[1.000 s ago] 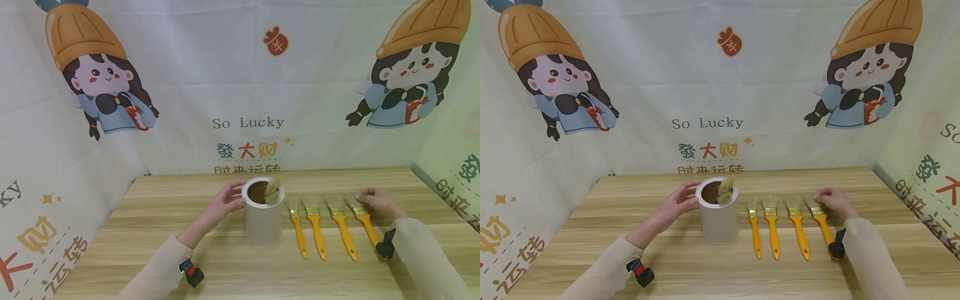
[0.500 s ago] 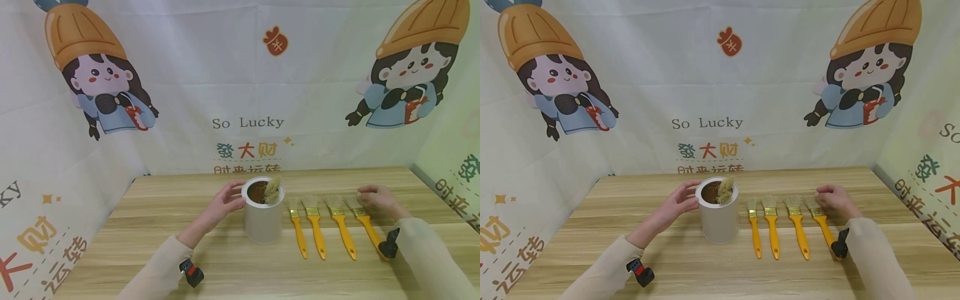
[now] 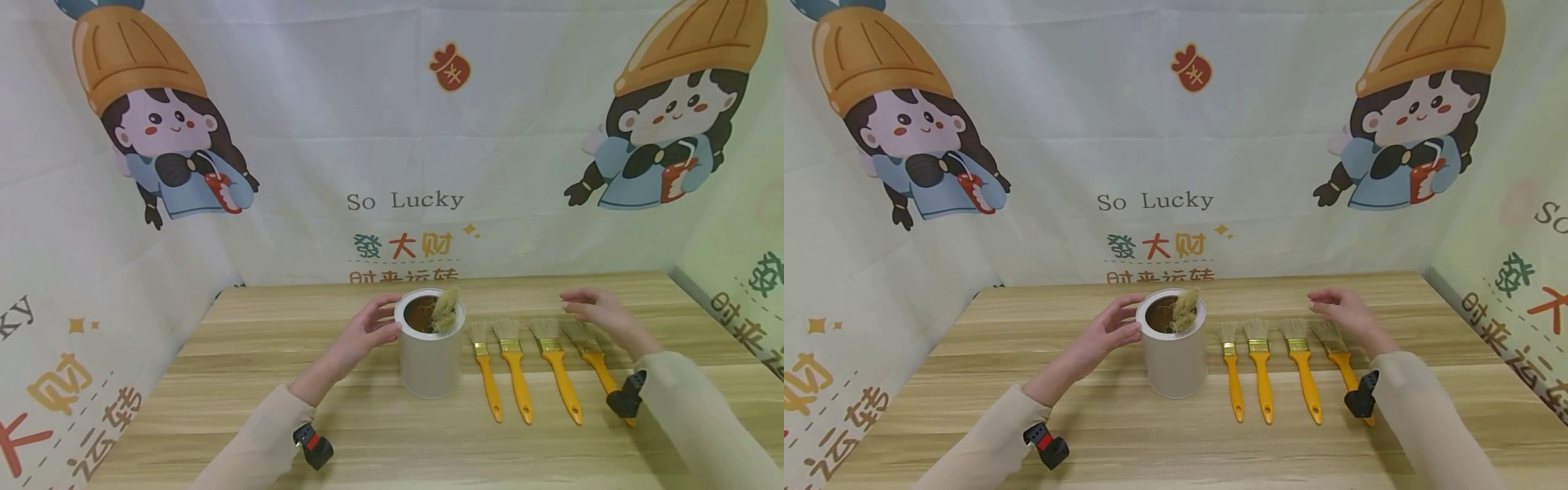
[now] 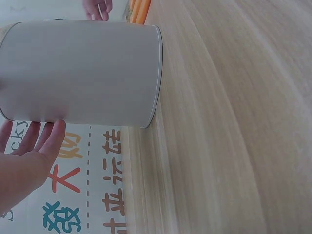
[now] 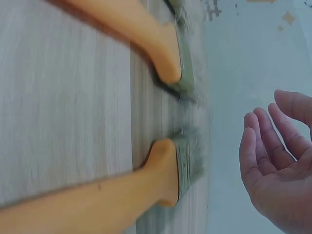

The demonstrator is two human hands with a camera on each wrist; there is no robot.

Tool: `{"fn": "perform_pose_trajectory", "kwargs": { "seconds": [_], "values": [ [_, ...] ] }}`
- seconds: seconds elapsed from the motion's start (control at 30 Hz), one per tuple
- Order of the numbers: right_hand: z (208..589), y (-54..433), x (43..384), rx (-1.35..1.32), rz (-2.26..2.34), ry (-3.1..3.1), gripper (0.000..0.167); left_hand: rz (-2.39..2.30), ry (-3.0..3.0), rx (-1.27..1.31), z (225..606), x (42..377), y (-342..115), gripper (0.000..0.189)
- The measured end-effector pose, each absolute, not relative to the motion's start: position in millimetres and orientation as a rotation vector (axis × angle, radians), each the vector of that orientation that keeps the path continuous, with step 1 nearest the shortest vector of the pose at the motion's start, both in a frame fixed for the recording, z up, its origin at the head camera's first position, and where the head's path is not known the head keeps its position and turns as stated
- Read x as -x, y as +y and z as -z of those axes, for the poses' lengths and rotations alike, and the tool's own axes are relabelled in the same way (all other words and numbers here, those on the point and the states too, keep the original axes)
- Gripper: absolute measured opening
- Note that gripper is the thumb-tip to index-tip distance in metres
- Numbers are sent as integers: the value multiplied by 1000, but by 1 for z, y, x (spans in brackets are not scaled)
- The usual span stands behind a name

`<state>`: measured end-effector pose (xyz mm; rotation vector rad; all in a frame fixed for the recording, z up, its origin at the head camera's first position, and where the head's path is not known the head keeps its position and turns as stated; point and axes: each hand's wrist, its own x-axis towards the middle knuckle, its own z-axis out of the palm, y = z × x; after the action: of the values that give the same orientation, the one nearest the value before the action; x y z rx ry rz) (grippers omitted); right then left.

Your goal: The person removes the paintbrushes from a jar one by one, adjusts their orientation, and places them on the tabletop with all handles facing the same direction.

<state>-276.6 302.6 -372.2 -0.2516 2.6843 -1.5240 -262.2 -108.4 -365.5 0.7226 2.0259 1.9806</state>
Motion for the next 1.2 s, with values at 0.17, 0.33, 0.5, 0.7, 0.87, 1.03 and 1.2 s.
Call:
{"fn": "perform_pose_trajectory", "kwargs": {
  "seconds": [0.17, 0.33, 0.5, 0.7, 0.87, 1.03, 1.2],
  "values": [
    [373, 296, 277, 280, 1558, 2647, 46, -1979, 2025, -721, 366, 262, -109, 51],
    [375, 290, 276, 305, 1562, 2640, 49, -1972, 2036, -725, 365, 262, -108, 51],
    [374, 286, 273, 326, 1584, 2621, 48, -1978, 2031, -719, 365, 262, -108, 50],
    [372, 279, 272, 351, 1590, 2608, 51, -1977, 2028, -720, 365, 261, -108, 52],
    [372, 273, 273, 378, 1592, 2603, 51, -1979, 2023, -713, 365, 261, -108, 51],
    [372, 266, 272, 399, 1612, 2587, 51, -1982, 2025, -718, 364, 261, -108, 50],
    [371, 258, 271, 420, 1610, 2580, 49, -1983, 2021, -722, 365, 261, -108, 49]
  ]
}}
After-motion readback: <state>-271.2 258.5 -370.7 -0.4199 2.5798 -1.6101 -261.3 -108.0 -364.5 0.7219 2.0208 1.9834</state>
